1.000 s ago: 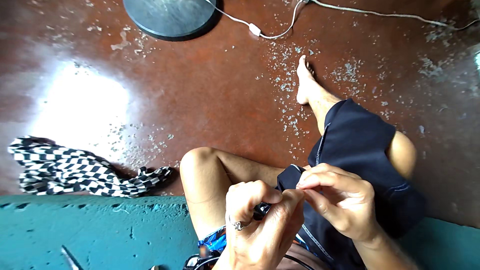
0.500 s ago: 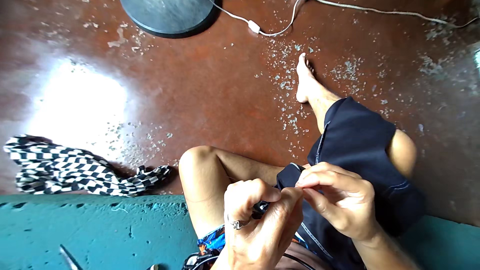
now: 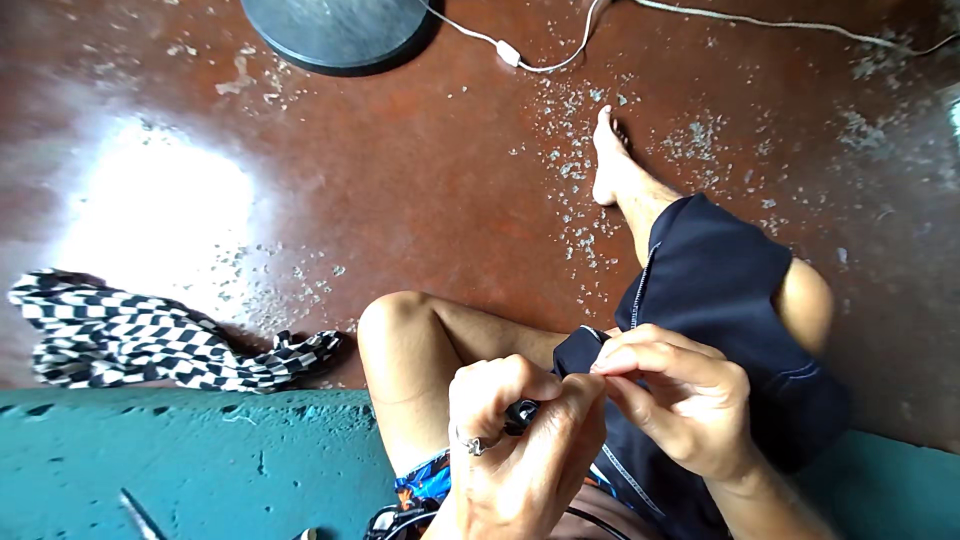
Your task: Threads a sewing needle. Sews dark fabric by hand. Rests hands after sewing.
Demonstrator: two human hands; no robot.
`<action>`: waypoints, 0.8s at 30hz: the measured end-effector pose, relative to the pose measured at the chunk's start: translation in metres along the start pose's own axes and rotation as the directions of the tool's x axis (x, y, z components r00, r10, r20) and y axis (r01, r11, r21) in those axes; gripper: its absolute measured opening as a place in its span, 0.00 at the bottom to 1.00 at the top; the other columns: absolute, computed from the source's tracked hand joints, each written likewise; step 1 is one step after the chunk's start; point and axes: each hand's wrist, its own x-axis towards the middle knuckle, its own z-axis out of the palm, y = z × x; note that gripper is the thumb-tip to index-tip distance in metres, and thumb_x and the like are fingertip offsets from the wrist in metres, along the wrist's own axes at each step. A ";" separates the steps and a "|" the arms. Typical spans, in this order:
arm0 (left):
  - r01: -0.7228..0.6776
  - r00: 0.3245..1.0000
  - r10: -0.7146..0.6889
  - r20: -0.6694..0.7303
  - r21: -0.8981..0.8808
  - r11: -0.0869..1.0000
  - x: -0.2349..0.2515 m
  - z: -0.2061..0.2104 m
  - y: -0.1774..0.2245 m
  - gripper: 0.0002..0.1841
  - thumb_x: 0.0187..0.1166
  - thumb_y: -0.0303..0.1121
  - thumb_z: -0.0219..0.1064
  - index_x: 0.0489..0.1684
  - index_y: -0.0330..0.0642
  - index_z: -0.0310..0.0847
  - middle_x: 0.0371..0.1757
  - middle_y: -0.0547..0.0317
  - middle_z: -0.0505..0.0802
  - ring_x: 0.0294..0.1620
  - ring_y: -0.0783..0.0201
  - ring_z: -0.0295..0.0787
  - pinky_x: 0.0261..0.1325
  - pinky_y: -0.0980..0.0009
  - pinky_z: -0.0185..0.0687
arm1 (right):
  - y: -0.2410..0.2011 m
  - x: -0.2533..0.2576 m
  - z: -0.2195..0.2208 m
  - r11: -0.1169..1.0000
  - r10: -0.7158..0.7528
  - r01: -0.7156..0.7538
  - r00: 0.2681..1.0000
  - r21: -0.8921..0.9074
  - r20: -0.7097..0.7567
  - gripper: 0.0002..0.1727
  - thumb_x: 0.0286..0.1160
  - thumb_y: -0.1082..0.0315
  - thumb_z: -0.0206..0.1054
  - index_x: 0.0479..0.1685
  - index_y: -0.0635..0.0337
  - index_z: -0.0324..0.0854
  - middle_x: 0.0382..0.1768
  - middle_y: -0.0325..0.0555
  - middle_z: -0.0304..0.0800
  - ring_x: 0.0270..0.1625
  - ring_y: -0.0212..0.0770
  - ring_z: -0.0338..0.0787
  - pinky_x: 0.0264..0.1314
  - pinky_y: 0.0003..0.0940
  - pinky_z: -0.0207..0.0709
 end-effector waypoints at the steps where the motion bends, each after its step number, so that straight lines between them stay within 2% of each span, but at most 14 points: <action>1: 0.000 1.000 0.000 -0.001 -0.001 1.000 0.000 0.000 0.000 0.03 0.77 0.33 0.73 0.37 0.49 0.86 0.48 0.65 0.76 0.53 0.81 0.71 0.62 0.90 0.61 | 0.000 0.000 0.000 1.000 0.000 0.000 1.000 -0.006 0.000 0.06 0.81 0.69 0.69 0.46 0.61 0.89 0.45 0.36 0.93 0.51 0.19 0.89 0.55 0.13 0.83; 24: 0.039 0.999 -0.039 0.007 -0.040 0.998 -0.001 0.000 -0.001 0.02 0.77 0.33 0.73 0.37 0.48 0.86 0.48 0.64 0.76 0.53 0.83 0.71 0.62 0.92 0.61 | 0.000 0.000 0.001 0.999 -0.019 0.018 1.000 -0.031 -0.005 0.06 0.79 0.70 0.70 0.46 0.61 0.89 0.46 0.37 0.93 0.52 0.19 0.89 0.55 0.12 0.83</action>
